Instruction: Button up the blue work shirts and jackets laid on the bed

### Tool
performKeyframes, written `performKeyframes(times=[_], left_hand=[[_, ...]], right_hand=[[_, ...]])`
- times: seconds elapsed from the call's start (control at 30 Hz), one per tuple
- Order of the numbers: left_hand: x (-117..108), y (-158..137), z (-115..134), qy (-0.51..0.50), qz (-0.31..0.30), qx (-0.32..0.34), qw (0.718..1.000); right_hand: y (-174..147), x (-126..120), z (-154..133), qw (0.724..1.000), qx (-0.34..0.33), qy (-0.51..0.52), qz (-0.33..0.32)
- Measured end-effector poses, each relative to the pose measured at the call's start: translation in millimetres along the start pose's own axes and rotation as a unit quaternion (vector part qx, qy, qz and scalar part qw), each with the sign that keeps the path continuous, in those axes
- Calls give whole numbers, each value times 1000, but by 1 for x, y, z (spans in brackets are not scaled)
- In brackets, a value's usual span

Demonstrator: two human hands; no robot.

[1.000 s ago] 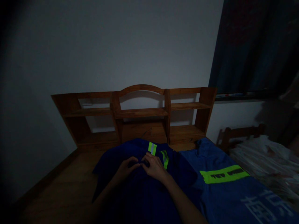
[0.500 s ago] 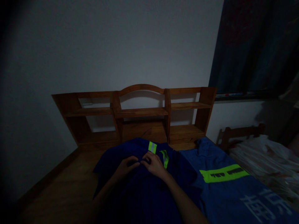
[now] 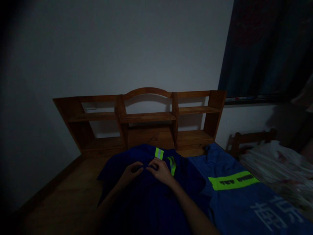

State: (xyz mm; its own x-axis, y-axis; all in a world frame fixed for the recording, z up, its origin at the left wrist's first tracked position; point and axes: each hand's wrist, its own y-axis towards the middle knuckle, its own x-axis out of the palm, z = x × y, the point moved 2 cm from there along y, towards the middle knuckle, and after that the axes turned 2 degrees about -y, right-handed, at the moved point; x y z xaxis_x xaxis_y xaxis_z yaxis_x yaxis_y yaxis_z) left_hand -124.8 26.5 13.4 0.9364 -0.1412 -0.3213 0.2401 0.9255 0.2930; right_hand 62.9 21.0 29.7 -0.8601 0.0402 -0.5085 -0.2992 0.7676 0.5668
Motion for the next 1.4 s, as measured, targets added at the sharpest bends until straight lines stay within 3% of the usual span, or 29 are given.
performKeyframes(times=[0.17,0.53,1.23,1.4], left_hand=[[-3,0,-2,-16,-23,-13,1000],[5,-1,-1,93,56,65,992],[5,-6,11,136,48,77,987],[4,-7,13,104,40,85,990]], right_hand=[[0,1,0,1000,4,4,-2],[-2,3,0,999,-9,5,-32],[-2,2,1,1000,11,3,-24],[-2,2,2,1000,9,2,-25]])
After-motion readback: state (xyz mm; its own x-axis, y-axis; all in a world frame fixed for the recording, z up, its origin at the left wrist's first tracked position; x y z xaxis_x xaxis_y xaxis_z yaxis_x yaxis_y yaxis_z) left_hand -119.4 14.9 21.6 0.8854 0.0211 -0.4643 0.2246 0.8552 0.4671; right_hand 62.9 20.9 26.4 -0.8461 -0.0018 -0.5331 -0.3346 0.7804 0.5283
